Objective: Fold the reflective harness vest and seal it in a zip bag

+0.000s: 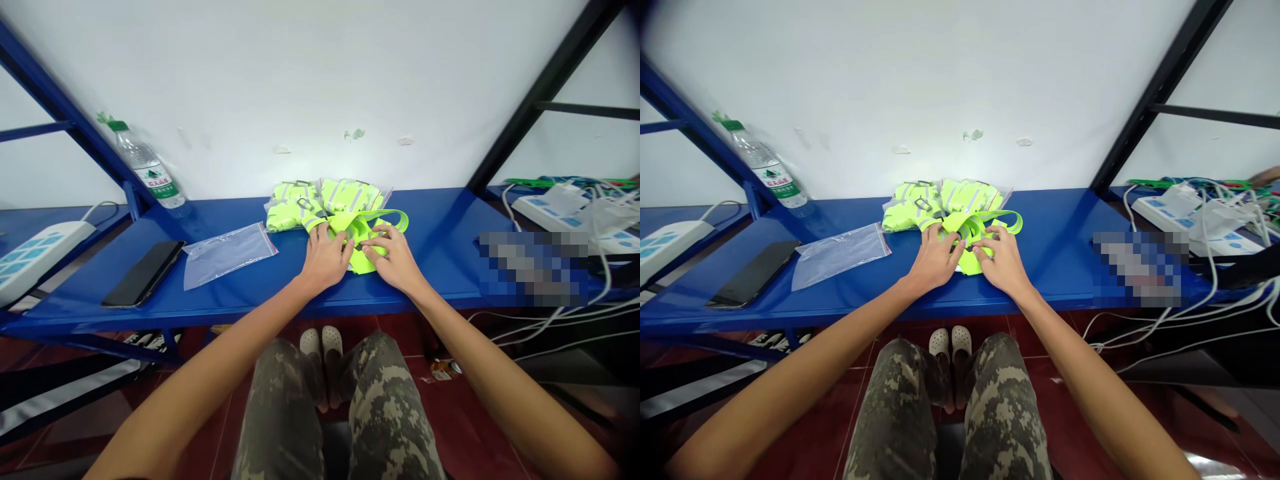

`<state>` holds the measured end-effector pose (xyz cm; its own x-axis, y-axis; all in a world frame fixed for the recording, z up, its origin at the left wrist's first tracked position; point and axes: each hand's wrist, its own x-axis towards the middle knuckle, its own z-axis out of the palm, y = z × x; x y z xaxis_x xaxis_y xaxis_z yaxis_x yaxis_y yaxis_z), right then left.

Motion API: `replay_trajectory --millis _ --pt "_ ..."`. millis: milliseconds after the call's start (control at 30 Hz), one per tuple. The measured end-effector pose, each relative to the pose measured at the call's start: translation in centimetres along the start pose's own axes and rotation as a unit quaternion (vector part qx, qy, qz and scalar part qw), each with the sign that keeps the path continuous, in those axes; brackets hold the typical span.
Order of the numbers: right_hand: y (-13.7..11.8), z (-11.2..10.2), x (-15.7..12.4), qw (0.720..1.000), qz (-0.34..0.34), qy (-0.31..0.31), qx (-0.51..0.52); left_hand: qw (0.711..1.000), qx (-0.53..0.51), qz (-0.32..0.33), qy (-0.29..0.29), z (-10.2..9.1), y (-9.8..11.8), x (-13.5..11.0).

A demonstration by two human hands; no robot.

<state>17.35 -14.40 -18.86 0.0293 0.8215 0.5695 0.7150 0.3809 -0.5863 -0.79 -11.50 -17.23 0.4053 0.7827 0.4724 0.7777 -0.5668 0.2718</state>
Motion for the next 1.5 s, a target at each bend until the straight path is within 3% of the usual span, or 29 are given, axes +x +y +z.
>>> replay_trajectory --millis 167,300,500,633,733,833,967,1067,1267,1500 --pt "-0.2 0.0 0.3 0.999 0.036 -0.015 0.034 0.997 -0.067 0.018 -0.026 0.3 -0.3 0.5" --pt "-0.3 -0.3 0.8 0.997 0.028 -0.014 0.063 0.991 -0.109 0.055 -0.053 0.1 -0.4 0.7" --pt "-0.1 -0.2 1.3 0.993 0.013 -0.087 0.077 0.977 -0.160 0.098 -0.098 -0.3 -1.0 1.0" --pt "0.2 0.3 1.2 0.992 -0.042 -0.109 0.051 0.978 -0.149 0.074 -0.123 -0.5 -1.0 1.1" --pt "-0.1 0.3 0.7 0.995 -0.079 -0.058 -0.028 0.982 -0.126 0.036 -0.139 -0.8 -0.8 1.2" --pt "-1.1 -0.2 -0.3 0.980 -0.152 -0.013 -0.124 0.979 -0.125 0.012 -0.159 -0.9 -0.7 1.5" --pt "-2.0 -1.1 -1.5 0.959 -0.234 -0.062 -0.147 0.974 -0.154 -0.013 -0.164 -0.6 -0.8 2.2" --pt "-1.9 -1.6 -1.8 0.959 -0.236 -0.091 -0.124 0.973 -0.178 -0.019 -0.148 0.0 -1.1 2.5" --pt "-1.4 -1.9 -1.4 0.960 -0.219 -0.130 -0.119 0.971 -0.233 -0.013 -0.049 0.1 -1.3 1.6" --pt "-1.2 -1.7 -0.6 0.974 -0.164 -0.130 -0.086 0.985 -0.157 0.042 0.054 -0.8 -0.2 0.4"
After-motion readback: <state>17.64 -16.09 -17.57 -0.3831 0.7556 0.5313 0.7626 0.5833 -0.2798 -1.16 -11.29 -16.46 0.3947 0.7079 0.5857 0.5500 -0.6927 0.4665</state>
